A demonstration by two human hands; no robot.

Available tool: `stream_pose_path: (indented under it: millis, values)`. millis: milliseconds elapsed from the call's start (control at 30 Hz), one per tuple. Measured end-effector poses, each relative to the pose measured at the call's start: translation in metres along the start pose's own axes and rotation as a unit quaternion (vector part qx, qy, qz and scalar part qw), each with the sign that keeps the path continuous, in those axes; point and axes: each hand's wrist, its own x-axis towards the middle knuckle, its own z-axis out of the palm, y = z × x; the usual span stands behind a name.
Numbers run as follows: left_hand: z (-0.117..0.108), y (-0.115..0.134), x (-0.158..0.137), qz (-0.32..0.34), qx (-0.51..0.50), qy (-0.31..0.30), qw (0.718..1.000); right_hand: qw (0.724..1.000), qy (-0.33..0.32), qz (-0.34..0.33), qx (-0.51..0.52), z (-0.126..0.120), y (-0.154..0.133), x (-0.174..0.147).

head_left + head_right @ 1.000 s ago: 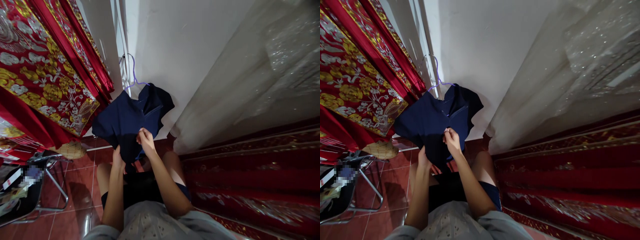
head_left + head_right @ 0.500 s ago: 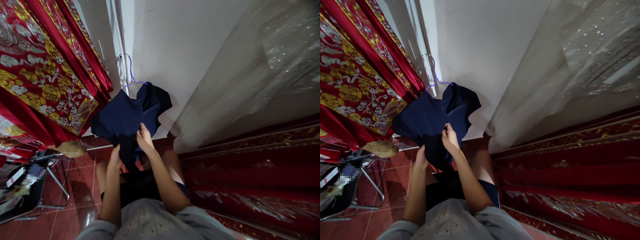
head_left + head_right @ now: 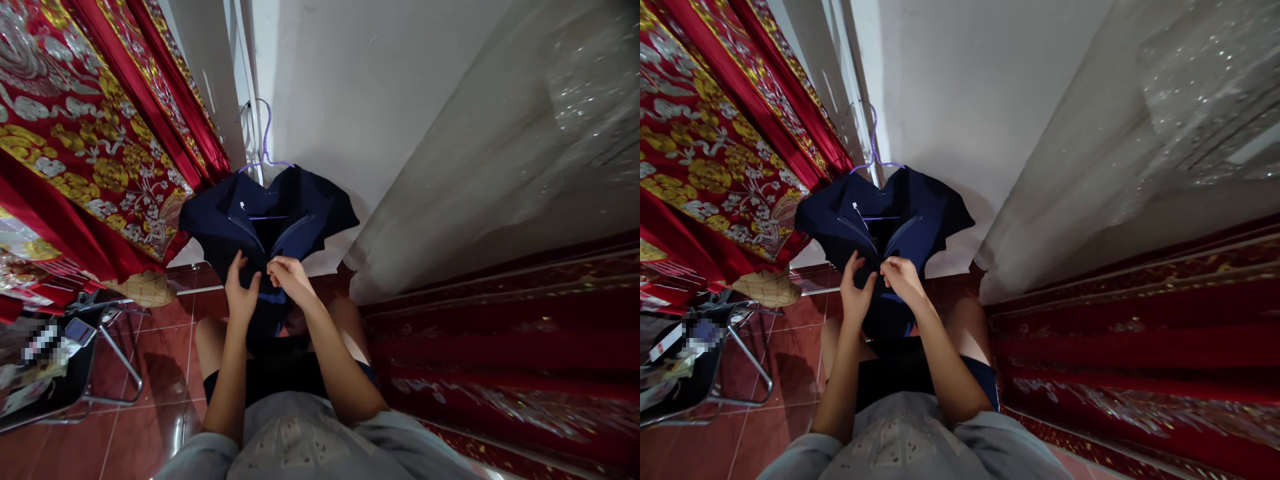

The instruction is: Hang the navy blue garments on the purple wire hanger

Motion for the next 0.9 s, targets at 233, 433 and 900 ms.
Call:
stream_pose_path:
  millis: [233,433,900]
  values:
    - [0.032,0.018,0.007,0.005,-0.069,-0.055,0.996,0.998,0.014,0.013,0.066,-0.002,-0.026,0.001]
    - [0.04,0.014,0.005,0.037,-0.038,-0.059,0.997,0.983,0.084,-0.038,0.161,-0.013,-0.106,0.045]
    - [-0.013,0.111,0.13,0.229,0.014,-0.161,0.96,0.979,0.051,-0.199,-0.013,-0.016,-0.119,0.033]
